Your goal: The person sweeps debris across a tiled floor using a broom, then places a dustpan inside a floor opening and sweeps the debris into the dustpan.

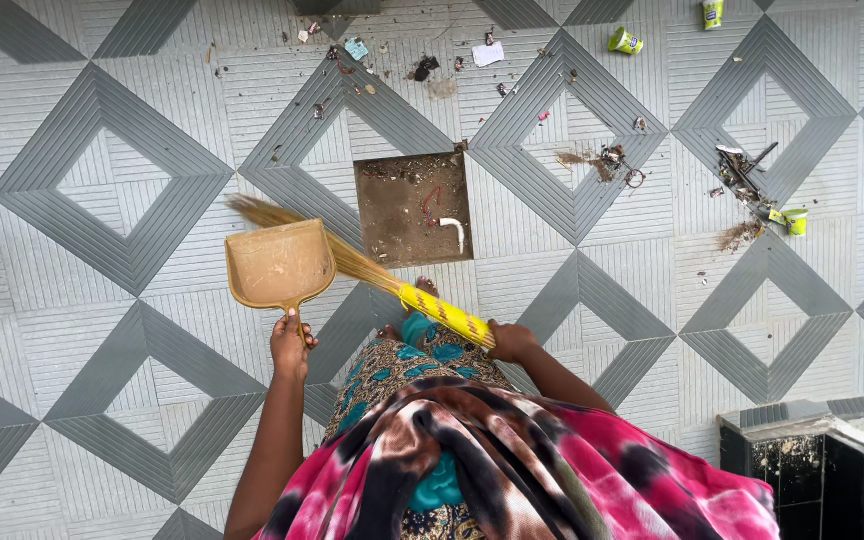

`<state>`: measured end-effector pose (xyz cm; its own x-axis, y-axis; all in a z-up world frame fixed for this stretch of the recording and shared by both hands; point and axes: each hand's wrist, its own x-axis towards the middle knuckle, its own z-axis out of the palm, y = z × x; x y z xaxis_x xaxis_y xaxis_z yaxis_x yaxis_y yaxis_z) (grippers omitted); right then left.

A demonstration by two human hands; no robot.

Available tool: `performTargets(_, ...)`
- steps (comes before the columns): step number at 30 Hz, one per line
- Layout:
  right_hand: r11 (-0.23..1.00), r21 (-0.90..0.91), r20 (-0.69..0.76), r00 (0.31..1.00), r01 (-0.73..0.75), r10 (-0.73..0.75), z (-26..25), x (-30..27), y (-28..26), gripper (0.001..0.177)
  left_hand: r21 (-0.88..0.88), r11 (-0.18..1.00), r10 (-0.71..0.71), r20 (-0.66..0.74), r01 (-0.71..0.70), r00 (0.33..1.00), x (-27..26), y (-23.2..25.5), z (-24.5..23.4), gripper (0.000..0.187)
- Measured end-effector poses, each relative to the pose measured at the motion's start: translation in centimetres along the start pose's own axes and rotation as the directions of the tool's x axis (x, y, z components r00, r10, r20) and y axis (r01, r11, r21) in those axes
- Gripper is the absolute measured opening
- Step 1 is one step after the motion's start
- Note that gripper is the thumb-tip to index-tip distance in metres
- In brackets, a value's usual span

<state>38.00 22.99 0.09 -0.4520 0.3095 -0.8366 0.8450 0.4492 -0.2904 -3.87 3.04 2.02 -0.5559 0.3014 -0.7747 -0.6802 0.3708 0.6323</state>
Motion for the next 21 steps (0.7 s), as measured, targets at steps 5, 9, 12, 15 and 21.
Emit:
performTargets(5, 0.914, -0.352, 0.151, 0.976, 0.199, -0.155, -4.2, 9.3, -7.4, 0.076, -0.020, 1.000, -0.019, -0.049, 0.018, 0.999, -0.9, -0.9, -1.0, 0.030)
performTargets(9, 0.794, -0.562, 0.228, 0.966, 0.232, -0.120, -5.2, 12.8, -11.7, 0.080, -0.003, 1.000, -0.024, -0.059, 0.023, 0.998, -2.1, -1.4, -2.6, 0.033)
performTargets(12, 0.723, -0.679, -0.002, 0.984, 0.129, -0.177, -5.5, 13.7, -13.0, 0.060, 0.012, 0.998, -0.055, -0.112, 0.056, 0.992, -3.2, -1.2, -3.9, 0.032)
performTargets(15, 0.775, -0.627, -0.103, 0.979, 0.073, -0.176, -6.5, 15.1, -13.3, 0.058, 0.021, 0.998, -0.063, -0.144, 0.066, 0.988, -3.8, -0.9, -4.8, 0.031)
performTargets(21, 0.933, -0.359, -0.070, 0.997, -0.010, -0.017, -9.1, 19.5, -14.4, 0.060, 0.037, 0.994, -0.090, -0.183, 0.099, 0.979, -3.0, 0.3, -5.1, 0.031)
